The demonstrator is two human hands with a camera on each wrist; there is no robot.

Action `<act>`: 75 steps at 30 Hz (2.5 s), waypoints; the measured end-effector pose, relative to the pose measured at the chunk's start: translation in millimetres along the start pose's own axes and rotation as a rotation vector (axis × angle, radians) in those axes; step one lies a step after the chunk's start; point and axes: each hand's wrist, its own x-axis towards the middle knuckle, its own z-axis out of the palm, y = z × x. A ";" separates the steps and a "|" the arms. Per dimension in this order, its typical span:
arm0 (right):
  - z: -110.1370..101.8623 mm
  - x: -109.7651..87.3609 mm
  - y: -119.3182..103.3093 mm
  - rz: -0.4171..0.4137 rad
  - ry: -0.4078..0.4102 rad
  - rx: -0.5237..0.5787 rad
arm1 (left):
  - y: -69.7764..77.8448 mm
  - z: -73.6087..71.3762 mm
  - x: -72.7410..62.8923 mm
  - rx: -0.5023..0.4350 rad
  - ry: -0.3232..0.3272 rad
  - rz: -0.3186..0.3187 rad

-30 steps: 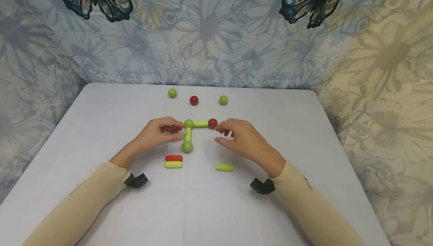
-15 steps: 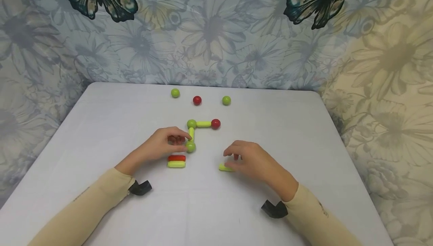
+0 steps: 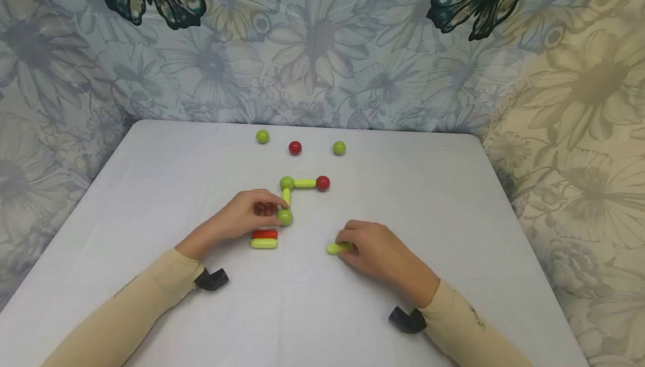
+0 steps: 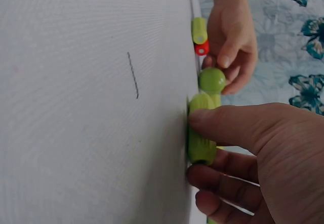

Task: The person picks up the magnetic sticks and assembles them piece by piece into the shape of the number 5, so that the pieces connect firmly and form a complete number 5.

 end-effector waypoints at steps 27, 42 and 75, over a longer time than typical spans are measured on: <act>-31.0 60.5 11.8 0.007 0.122 0.072 | -3.8 2.7 1.4 0.042 -0.039 0.000; -24.5 86.2 11.4 -0.021 0.101 0.064 | -7.7 0.5 3.6 0.001 -0.038 0.021; 16.9 91.1 8.3 -0.069 0.028 0.107 | -10.2 2.3 6.5 -0.004 0.004 0.026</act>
